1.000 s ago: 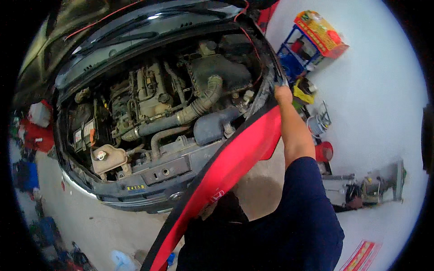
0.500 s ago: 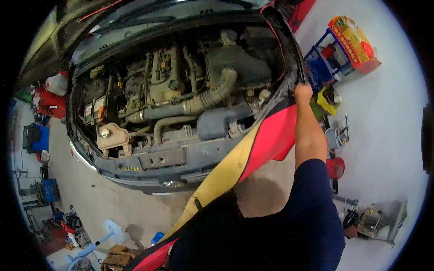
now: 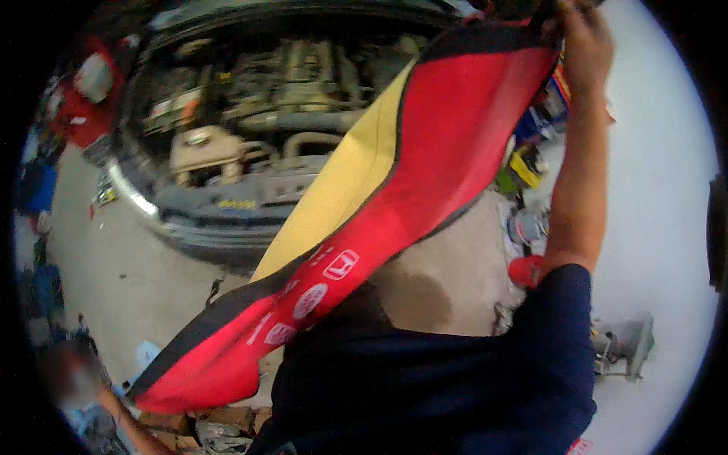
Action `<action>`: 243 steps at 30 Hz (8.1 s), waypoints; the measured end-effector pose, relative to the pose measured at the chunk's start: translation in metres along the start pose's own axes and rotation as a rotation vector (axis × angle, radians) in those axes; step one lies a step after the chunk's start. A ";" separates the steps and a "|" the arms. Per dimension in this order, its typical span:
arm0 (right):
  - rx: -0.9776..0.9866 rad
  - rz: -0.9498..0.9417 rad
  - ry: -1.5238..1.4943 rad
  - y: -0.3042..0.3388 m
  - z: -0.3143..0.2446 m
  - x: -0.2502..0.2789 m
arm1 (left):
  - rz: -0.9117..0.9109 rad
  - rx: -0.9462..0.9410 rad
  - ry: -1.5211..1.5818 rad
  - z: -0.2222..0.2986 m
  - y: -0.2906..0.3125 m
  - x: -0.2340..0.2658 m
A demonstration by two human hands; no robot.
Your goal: The person checks the engine oil level by pulling out the dipstick, wiping it with a cloth, reinserting it, and pulling it out again to inspect the oil level. They then remove a red protective cover from the car's front and fold it.
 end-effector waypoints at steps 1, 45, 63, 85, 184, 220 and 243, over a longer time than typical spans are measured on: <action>0.080 -0.020 -0.004 -0.029 -0.059 -0.019 | 0.023 -0.356 -0.025 0.038 0.001 -0.033; -1.539 -1.918 -0.899 0.141 -0.893 -1.052 | -0.788 0.268 2.517 0.142 -0.560 -0.170; -1.501 -0.843 -1.904 -0.139 -1.063 -1.473 | -1.443 0.527 1.876 0.022 -1.077 -0.284; -0.925 -0.669 -1.319 -0.387 -1.298 -1.913 | -0.980 0.825 1.686 0.000 -1.616 -0.513; -0.666 0.082 -0.508 -1.345 -0.547 -2.849 | -1.405 -1.137 1.558 1.769 -2.978 -0.243; -0.719 0.587 -0.552 -1.302 -0.437 -2.871 | -0.769 -0.655 2.166 1.711 -2.949 -0.201; -1.204 0.132 -0.752 -1.253 -0.418 -2.898 | -1.531 -0.803 1.317 1.824 -2.917 -0.363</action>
Point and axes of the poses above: each hand's wrist, its own y-axis away from the middle knuckle, its own x-axis out of the back of the hand, z = x × y, the point moved 4 cm from there along -y, towards the middle knuckle, and after that the axes turned 10 degrees about x, right-handed, at the moved point
